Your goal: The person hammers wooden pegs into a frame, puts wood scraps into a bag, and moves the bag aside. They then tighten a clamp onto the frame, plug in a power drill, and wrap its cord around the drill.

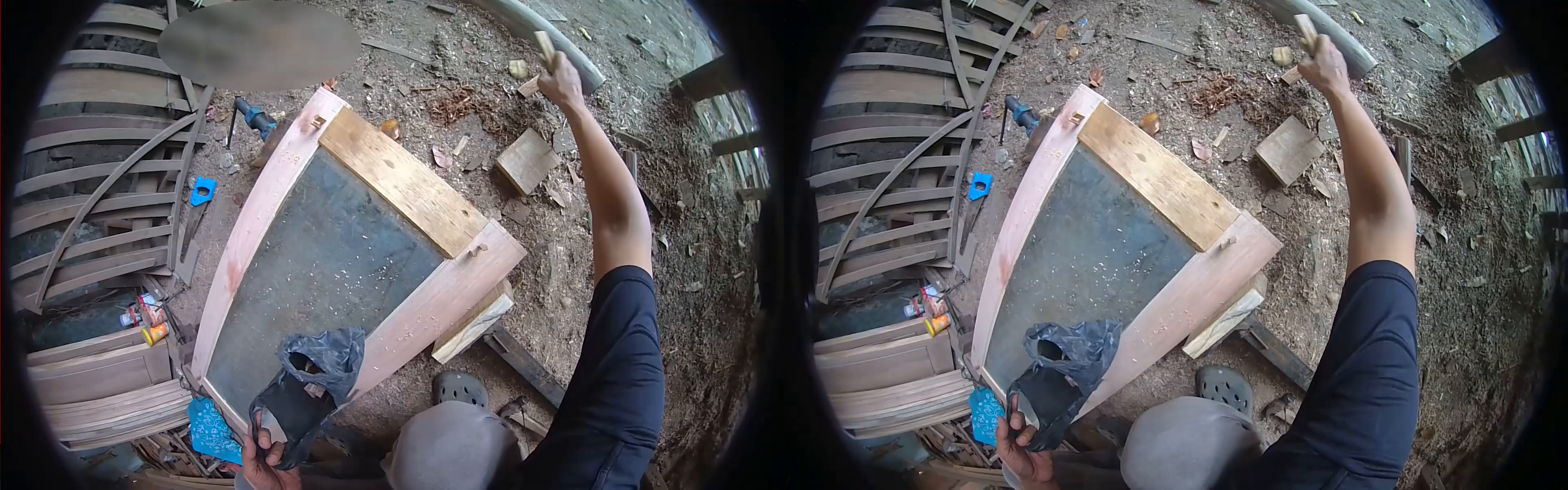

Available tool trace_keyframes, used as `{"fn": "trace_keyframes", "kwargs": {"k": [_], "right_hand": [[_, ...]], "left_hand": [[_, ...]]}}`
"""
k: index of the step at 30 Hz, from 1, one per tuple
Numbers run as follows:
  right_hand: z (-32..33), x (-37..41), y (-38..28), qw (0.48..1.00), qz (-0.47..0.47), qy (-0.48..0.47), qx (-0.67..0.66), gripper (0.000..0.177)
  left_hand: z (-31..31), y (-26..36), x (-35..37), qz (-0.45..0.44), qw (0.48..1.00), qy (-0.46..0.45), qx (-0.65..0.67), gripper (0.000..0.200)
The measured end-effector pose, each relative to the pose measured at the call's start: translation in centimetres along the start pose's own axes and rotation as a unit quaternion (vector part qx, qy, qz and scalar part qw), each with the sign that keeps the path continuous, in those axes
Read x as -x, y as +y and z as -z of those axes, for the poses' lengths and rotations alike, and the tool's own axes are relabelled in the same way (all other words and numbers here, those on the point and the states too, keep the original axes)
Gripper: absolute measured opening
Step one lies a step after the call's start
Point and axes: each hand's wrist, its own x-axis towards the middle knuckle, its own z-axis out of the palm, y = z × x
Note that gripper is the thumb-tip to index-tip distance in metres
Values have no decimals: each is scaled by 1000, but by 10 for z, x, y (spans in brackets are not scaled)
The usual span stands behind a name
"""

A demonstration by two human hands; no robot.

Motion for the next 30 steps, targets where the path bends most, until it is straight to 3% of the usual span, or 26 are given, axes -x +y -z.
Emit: {"fn": "trace_keyframes", "kwargs": {"k": [1, 4, 8, 10, 12, 14, 16, 17, 18, 20, 22, 27, 30], "right_hand": [[-6, 4, 3, 993, 113, 1, 20, 27], [-12, 3, 2, 952, 245, -161, 85, 27], [1, 12, 1, 943, 234, -168, 169, 24], [12, 15, 0, 933, 316, -86, 150, 21], [20, 22, -5, 945, 301, -52, 118, 21], [31, 35, -15, 974, 219, 47, 40, 22], [39, 54, -28, 983, 171, 54, -40, 26], [45, 70, -38, 974, 110, 49, -191, 27], [51, 88, -49, 939, 46, 44, -339, 29], [95, 145, -110, 862, -50, -70, -499, 32], [127, 203, -188, 810, -106, -47, -574, 30], [172, 317, -296, 715, 14, -215, -665, 39], [161, 365, -342, 646, 81, -283, -705, 38]], "left_hand": [[-2, 0, -1, -3, 1000, 8, 0, 51], [-11, -3, 0, -3, 1000, 10, -9, 51], [-7, 2, 1, -4, 1000, 23, -16, 51], [-5, 4, 2, 9, 1000, -10, -15, 51], [-6, 3, 2, 14, 1000, -14, -9, 51], [-9, -1, 4, 19, 1000, -17, 1, 51], [-14, -4, 7, 6, 1000, -16, -20, 51], [-10, -4, 7, 5, 1000, -13, -19, 51], [-3, -4, 4, 15, 999, -33, -15, 48], [9, -10, 3, 25, 999, -46, -4, 47], [2, -20, 3, 25, 998, -58, -4, 50], [-12, -38, 8, 27, 989, -81, -117, 64], [-6, -38, 9, 16, 984, -125, -129, 65]]}}
